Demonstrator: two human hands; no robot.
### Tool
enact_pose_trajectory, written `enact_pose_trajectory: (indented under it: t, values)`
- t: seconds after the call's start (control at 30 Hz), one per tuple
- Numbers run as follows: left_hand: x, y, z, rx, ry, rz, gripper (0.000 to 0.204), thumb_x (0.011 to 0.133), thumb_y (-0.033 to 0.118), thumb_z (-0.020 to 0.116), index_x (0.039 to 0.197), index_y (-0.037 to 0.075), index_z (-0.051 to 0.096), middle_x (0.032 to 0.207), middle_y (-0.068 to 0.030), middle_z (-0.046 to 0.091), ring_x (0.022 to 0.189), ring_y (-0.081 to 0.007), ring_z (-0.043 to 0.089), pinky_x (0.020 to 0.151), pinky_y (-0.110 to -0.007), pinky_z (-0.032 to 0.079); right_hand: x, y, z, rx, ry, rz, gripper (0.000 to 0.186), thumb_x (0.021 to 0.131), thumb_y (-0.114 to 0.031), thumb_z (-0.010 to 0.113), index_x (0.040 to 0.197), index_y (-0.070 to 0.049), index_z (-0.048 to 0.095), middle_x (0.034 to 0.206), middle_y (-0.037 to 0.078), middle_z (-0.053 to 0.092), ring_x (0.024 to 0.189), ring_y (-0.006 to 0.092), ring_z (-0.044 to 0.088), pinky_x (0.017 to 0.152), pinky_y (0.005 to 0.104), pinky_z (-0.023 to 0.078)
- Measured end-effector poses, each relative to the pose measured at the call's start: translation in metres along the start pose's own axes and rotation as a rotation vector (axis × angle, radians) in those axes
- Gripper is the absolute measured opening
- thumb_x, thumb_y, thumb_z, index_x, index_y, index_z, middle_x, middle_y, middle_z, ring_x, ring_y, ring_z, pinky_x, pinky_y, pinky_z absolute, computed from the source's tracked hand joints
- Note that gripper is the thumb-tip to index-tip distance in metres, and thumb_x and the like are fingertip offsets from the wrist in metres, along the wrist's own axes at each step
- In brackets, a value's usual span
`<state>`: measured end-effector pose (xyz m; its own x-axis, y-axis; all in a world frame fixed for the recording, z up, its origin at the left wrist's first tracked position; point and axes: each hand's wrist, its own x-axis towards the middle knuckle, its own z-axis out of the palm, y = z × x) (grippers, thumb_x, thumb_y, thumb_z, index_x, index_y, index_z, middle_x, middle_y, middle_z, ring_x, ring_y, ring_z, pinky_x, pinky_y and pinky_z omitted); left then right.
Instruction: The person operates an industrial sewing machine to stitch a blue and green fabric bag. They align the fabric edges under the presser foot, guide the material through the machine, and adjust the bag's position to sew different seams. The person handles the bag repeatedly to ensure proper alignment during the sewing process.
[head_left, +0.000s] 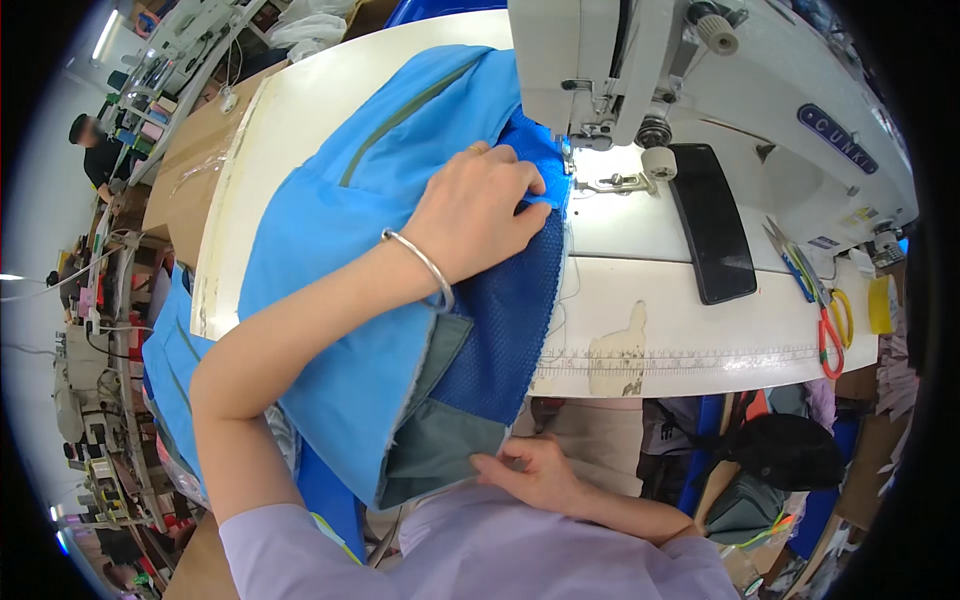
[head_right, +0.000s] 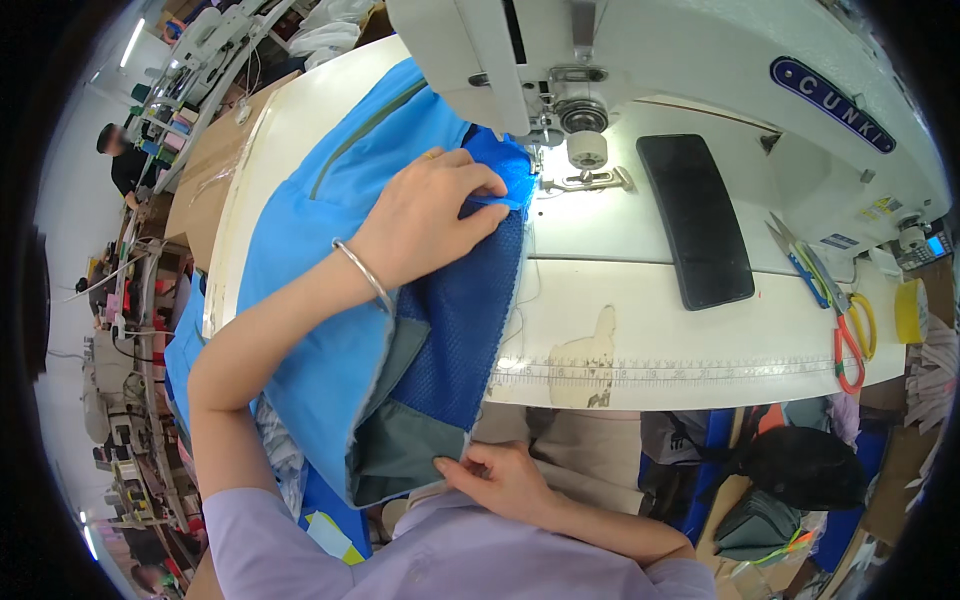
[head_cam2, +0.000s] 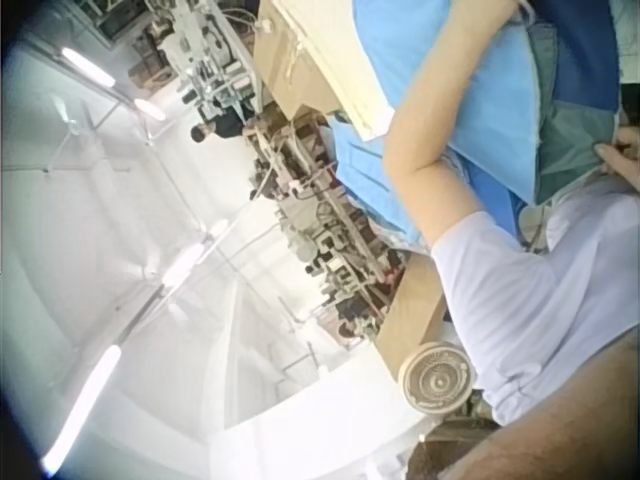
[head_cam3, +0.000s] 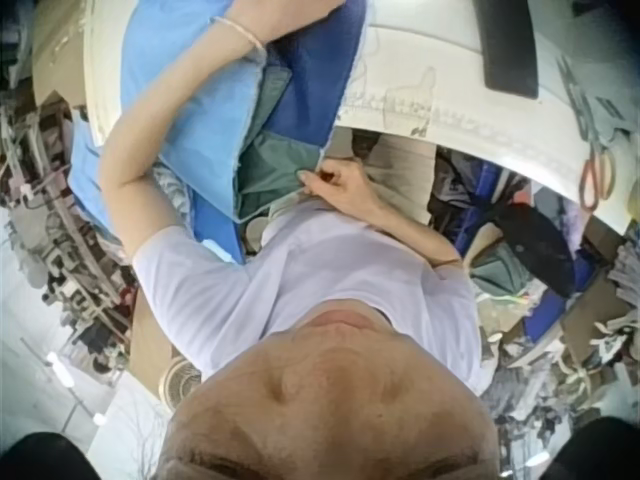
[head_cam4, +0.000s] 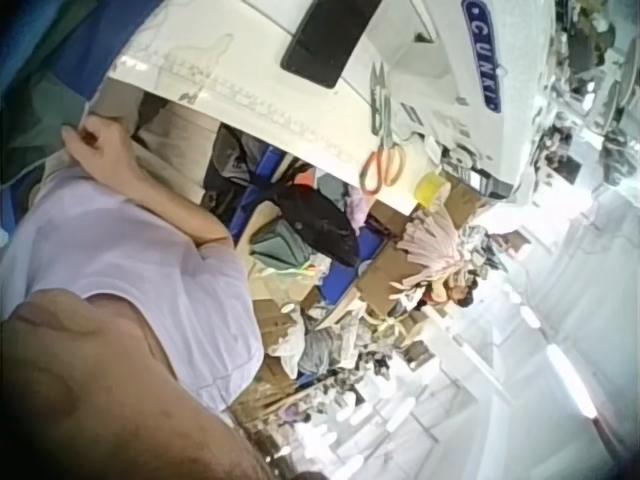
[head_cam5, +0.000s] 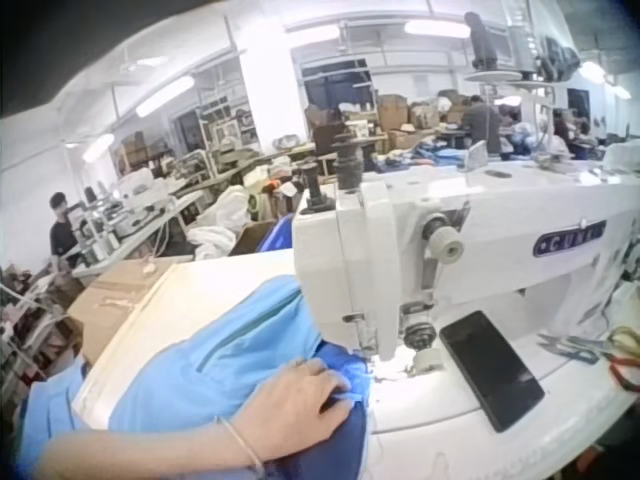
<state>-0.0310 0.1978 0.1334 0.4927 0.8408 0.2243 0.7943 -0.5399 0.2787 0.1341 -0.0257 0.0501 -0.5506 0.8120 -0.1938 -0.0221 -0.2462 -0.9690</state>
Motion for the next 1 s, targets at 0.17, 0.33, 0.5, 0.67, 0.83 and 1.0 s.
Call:
enact_pose_trajectory:
  t: [0.17,0.33,0.5,0.67,0.83,1.0]
  values:
    - [0.008,-0.004,-0.004,-0.043,-0.036,0.1,0.016,0.082,0.015,0.076,0.093,0.005,0.071,0.09,-0.01,0.071,0.089,-0.0301,0.065,0.081,-0.04,0.053,0.0,-0.002,-0.001,0.035,-0.01,0.023,0.033,0.095,-0.022,0.075,0.073,0.003,0.07,0.068,0.009,0.074,0.055,0.0088,0.065,0.05,0.0256,0.048]
    - [0.005,0.003,0.002,0.172,-0.054,0.25,0.011,0.085,0.009,0.072,0.095,0.005,0.069,0.094,-0.0109,0.07,0.09,-0.0307,0.065,0.082,-0.04,0.053,0.001,-0.002,-0.001,0.014,-0.037,0.028,0.034,0.095,-0.023,0.075,0.073,0.002,0.07,0.069,0.01,0.074,0.054,0.0096,0.065,0.05,0.0265,0.048]
    - [0.017,-0.018,0.003,-0.24,-0.182,0.232,0.013,0.089,0.008,0.07,0.1,0.002,0.07,0.097,-0.0107,0.07,0.091,-0.029,0.066,0.082,-0.037,0.053,0.002,-0.003,-0.002,0.017,-0.034,0.026,0.036,0.095,-0.024,0.074,0.072,0.003,0.069,0.069,0.01,0.075,0.054,0.01,0.065,0.049,0.0267,0.048]
    - [0.024,-0.018,0.004,-0.486,-0.277,-0.037,0.016,0.089,0.011,0.073,0.103,0.004,0.077,0.096,-0.0079,0.074,0.086,-0.0197,0.068,0.08,-0.032,0.054,0.001,0.007,0.001,0.049,-0.024,0.056,0.036,0.095,-0.023,0.074,0.072,0.003,0.068,0.07,0.011,0.075,0.055,0.0098,0.066,0.049,0.027,0.048]
    - [0.023,-0.009,0.007,-0.444,-0.178,-0.07,0.014,0.085,0.008,0.078,0.098,0.003,0.079,0.086,-0.0063,0.074,0.078,-0.0146,0.067,0.074,-0.028,0.054,-0.001,0.004,-0.001,0.057,-0.019,0.074,0.036,0.095,-0.024,0.074,0.072,0.004,0.067,0.068,0.011,0.074,0.055,0.0104,0.067,0.049,0.0277,0.049]
    - [0.025,-0.005,0.002,-0.41,-0.171,-0.117,0.014,0.084,0.007,0.078,0.096,0.002,0.079,0.084,-0.0081,0.076,0.074,-0.0147,0.069,0.072,-0.028,0.055,-0.001,0.006,0.003,-0.005,0.018,0.018,0.038,0.094,-0.024,0.075,0.069,0.003,0.066,0.061,0.012,0.069,0.052,0.0142,0.066,0.048,0.0292,0.048]
